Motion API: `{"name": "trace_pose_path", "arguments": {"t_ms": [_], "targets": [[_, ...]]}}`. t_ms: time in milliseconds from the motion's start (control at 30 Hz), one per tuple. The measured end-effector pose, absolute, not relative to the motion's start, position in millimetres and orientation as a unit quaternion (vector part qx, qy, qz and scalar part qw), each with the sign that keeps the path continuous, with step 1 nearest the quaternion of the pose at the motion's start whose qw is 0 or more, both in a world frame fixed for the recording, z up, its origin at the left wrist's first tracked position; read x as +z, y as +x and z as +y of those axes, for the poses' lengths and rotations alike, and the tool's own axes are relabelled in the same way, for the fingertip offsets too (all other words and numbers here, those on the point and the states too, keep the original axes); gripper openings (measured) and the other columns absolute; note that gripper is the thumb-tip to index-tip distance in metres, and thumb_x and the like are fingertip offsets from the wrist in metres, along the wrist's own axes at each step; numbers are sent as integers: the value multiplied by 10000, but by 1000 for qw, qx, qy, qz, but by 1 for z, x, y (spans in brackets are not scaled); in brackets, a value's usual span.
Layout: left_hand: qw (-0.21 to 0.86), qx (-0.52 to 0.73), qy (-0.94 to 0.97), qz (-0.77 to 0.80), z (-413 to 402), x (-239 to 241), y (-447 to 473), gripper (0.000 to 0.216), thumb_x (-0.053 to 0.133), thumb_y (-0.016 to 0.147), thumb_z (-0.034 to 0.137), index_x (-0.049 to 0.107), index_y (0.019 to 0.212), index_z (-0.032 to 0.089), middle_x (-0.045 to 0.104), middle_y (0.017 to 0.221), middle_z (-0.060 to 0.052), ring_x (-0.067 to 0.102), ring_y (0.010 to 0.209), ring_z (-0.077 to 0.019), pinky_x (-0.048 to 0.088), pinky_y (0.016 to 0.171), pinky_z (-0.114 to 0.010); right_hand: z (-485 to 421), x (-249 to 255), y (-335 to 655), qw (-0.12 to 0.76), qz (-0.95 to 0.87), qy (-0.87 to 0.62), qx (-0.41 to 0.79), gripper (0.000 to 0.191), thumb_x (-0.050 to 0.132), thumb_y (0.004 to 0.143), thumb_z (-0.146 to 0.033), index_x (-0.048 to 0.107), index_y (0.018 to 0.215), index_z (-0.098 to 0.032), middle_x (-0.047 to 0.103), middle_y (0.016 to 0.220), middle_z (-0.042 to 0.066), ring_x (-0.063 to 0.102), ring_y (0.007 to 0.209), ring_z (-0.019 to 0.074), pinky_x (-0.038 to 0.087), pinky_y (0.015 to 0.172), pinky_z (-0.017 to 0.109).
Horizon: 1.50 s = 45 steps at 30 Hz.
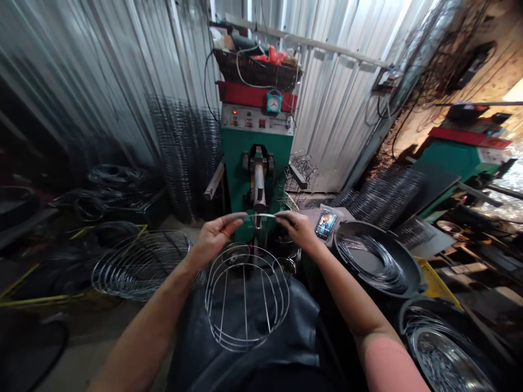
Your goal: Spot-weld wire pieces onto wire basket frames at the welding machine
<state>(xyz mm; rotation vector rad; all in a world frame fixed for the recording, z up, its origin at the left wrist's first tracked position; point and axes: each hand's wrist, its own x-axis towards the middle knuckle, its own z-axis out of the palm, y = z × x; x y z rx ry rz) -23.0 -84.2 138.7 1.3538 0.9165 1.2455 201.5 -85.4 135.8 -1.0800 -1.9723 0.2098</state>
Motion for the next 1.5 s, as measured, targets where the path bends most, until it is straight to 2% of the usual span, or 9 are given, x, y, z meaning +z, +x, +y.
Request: {"name": "trace_pose_path", "arguments": {"t_ms": [133, 233, 467, 567, 667, 767, 1100, 1300, 1500], "targets": [[606, 481, 468, 427, -62, 126, -28, 375, 720, 636, 275, 665, 990, 161, 356, 452, 66, 213, 305, -24, 104, 286, -157, -65, 106, 216, 451, -740, -488, 104, 284, 425, 855, -371, 626, 950, -194, 654, 832, 25, 596, 756, 156, 446, 724, 248], [643, 421, 431, 473, -49, 91, -26, 373, 711, 639, 268, 654, 999, 185, 319, 434, 84, 179, 289, -16, 63, 304, -137, -52, 67, 213, 396, -732, -536, 140, 243, 441, 827, -338, 628, 876, -191, 641, 744, 13, 581, 685, 154, 443, 672, 243], [624, 364, 464, 513, -43, 34, -28, 427, 673, 660, 304, 625, 1075, 215, 382, 442, 75, 209, 280, -37, 76, 313, -147, -44, 13, 207, 331, -741, -553, 188, 256, 408, 839, -274, 611, 978, -208, 659, 818, 17, 603, 755, 164, 444, 700, 250], [562, 375, 528, 515, -40, 33, -30, 344, 675, 642, 262, 666, 980, 197, 438, 438, 51, 316, 311, -77, 171, 313, -174, -41, 4, 206, 327, -741, -554, 192, 258, 407, 848, -274, 615, 993, -227, 664, 816, 4, 611, 739, 162, 449, 692, 243], [457, 399, 621, 497, -33, 32, -28, 212, 684, 615, 221, 697, 826, 204, 589, 566, -12, 520, 502, -142, 353, 437, -198, -39, -2, 205, 330, -741, -554, 186, 252, 410, 855, -274, 621, 990, -240, 668, 831, 2, 617, 759, 166, 452, 698, 242], [378, 397, 694, 467, -26, 26, -25, 229, 658, 646, 240, 699, 872, 252, 667, 760, -36, 595, 756, -202, 422, 644, -233, -39, -5, 205, 308, -751, -562, 162, 274, 395, 863, -238, 609, 1033, -257, 665, 868, 9, 614, 798, 170, 451, 711, 242], [402, 385, 654, 512, -8, 14, -16, 353, 609, 599, 109, 681, 893, 292, 614, 683, -31, 602, 716, -199, 397, 597, -210, -37, 9, 201, 72, -789, -610, 20, 506, 310, 819, -71, 439, 1276, -248, 590, 1018, 130, 625, 748, 232, 432, 624, 302], [399, 372, 666, 509, 8, 15, -14, 323, 609, 608, 107, 681, 863, 293, 609, 614, -9, 595, 677, -193, 391, 579, -205, -19, 15, 205, 105, -791, -600, 46, 395, 317, 858, -121, 502, 1184, -244, 627, 972, 90, 623, 806, 221, 417, 649, 272], [326, 305, 727, 523, 16, 14, -16, 314, 567, 700, 192, 664, 990, 266, 680, 764, -39, 620, 784, -210, 417, 643, -223, -8, 16, 208, 137, -786, -595, 94, 356, 361, 856, -125, 518, 1145, -260, 655, 981, 51, 604, 867, 193, 400, 694, 240]]}}
